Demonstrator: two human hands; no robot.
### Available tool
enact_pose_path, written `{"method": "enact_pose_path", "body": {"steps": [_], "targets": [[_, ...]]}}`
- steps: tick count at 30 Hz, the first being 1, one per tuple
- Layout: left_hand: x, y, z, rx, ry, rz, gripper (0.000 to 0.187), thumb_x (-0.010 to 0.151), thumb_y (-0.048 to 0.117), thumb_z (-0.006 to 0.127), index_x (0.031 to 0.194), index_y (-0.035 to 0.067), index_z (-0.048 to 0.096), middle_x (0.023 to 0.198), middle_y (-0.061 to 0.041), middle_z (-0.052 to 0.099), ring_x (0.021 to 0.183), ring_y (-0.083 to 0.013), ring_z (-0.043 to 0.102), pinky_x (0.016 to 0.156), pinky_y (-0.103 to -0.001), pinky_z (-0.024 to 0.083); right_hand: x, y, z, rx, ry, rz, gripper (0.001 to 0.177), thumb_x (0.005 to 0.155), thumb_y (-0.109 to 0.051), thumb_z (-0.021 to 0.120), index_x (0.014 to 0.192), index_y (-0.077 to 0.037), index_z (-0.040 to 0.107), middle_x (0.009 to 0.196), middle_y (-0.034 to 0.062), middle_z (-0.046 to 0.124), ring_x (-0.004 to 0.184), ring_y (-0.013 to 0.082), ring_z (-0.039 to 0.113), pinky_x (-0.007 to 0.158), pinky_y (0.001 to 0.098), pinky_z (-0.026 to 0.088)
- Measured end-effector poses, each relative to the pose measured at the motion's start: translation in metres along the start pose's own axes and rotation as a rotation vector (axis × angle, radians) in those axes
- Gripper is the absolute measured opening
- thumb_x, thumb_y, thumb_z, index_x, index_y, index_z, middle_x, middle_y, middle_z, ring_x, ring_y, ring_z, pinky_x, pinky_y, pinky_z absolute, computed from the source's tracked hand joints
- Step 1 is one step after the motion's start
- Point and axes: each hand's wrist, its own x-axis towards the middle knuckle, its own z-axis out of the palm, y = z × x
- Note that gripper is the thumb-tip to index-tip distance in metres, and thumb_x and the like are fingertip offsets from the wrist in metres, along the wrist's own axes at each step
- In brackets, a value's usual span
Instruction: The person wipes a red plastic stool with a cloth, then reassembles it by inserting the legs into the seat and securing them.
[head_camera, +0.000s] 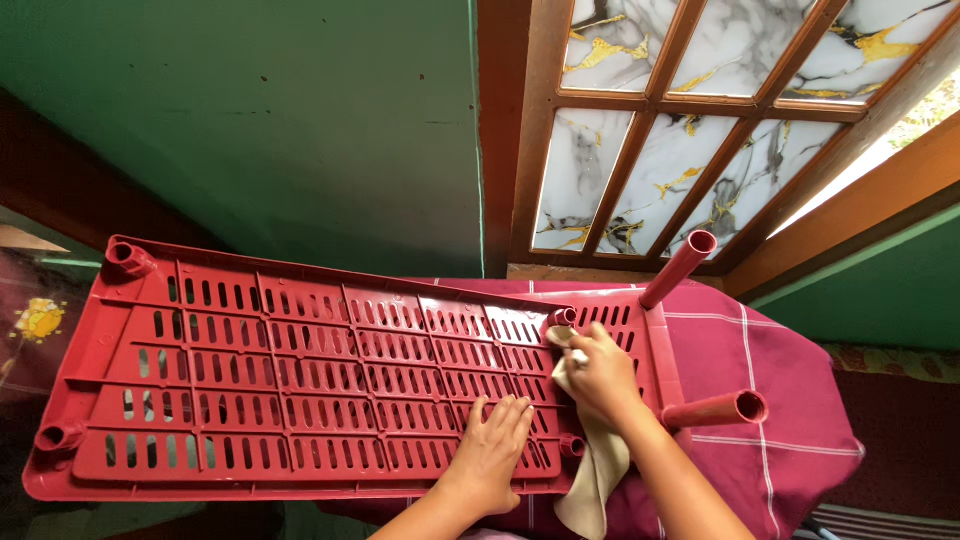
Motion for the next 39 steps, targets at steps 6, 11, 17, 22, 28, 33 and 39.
{"method": "enact_pose_path", "body": {"steps": [6,11,17,22,28,33,39], "targets": [[0.005,-0.008,-0.002,0.048,-0.026,-0.006,0.12,0.059,0.046,0.088,0.152,-0.006,0.033,0.158,-0.02,0.033,0.148,-0.0331,0.027,0.118,-0.058,0.019,-0.062,0.018,-0.037,0.216,-0.066,0.05,0.021,0.084,-0.025,0.069,0.092,-0.006,0.076,0.091,0.0114,0.064,0.079,0.0284,0.07,0.071,0.0413,0.058],[0.002,-0.011,-0.003,0.074,-0.043,-0.007,0.121,0.061,0.047,0.087,0.154,-0.006,0.032,0.159,-0.019,0.033,0.148,-0.033,0.027,0.119,-0.058,0.019,-0.1,0.004,-0.107,-0.005,-0.236,-0.047,0.026,0.076,-0.023,0.07,0.099,-0.015,0.08,0.092,0.0035,0.067,0.073,0.0197,0.072,0.071,0.0373,0.061],[0.001,-0.009,-0.006,0.058,-0.027,0.003,0.122,0.059,0.048,0.088,0.152,-0.005,0.032,0.157,-0.02,0.032,0.147,-0.0333,0.027,0.117,-0.059,0.018,-0.061,-0.029,-0.116,-0.167,0.121,-0.132,0.029,0.08,-0.025,0.069,0.108,-0.019,0.078,0.104,0.0036,0.069,0.082,0.0205,0.071,0.068,0.0376,0.061],[-0.003,-0.007,-0.007,0.039,-0.012,0.004,0.118,0.059,0.045,0.088,0.151,-0.007,0.035,0.157,-0.019,0.035,0.147,-0.0336,0.028,0.117,-0.059,0.019,-0.003,-0.049,-0.039,0.033,0.146,-0.255,0.036,0.074,-0.022,0.077,0.109,-0.017,0.078,0.111,0.0091,0.068,0.096,0.028,0.07,0.079,0.0411,0.06],[-0.002,-0.008,-0.005,0.024,0.016,-0.004,0.117,0.057,0.042,0.088,0.151,-0.006,0.037,0.156,-0.019,0.037,0.146,-0.0326,0.031,0.118,-0.059,0.019,0.02,-0.03,0.008,-0.158,-0.019,-0.219,0.034,0.072,-0.023,0.077,0.104,-0.01,0.077,0.108,0.0101,0.065,0.103,0.0289,0.067,0.082,0.0422,0.059],[-0.001,-0.012,-0.001,0.004,0.019,0.002,0.118,0.058,0.043,0.088,0.151,-0.006,0.035,0.157,-0.02,0.036,0.146,-0.0335,0.03,0.118,-0.059,0.018,0.018,0.007,0.004,0.094,0.18,0.004,0.023,0.087,-0.026,0.07,0.104,-0.013,0.079,0.117,0.0088,0.066,0.101,0.0265,0.07,0.089,0.0428,0.059],[-0.001,-0.01,0.0,0.025,-0.009,0.021,0.121,0.058,0.046,0.088,0.152,-0.006,0.033,0.158,-0.021,0.033,0.148,-0.0342,0.027,0.118,-0.059,0.017,0.05,0.001,-0.006,0.169,0.038,-0.043,0.034,0.084,-0.035,0.077,0.113,-0.016,0.076,0.124,0.0098,0.06,0.108,0.03,0.066,0.091,0.0432,0.056]]}}
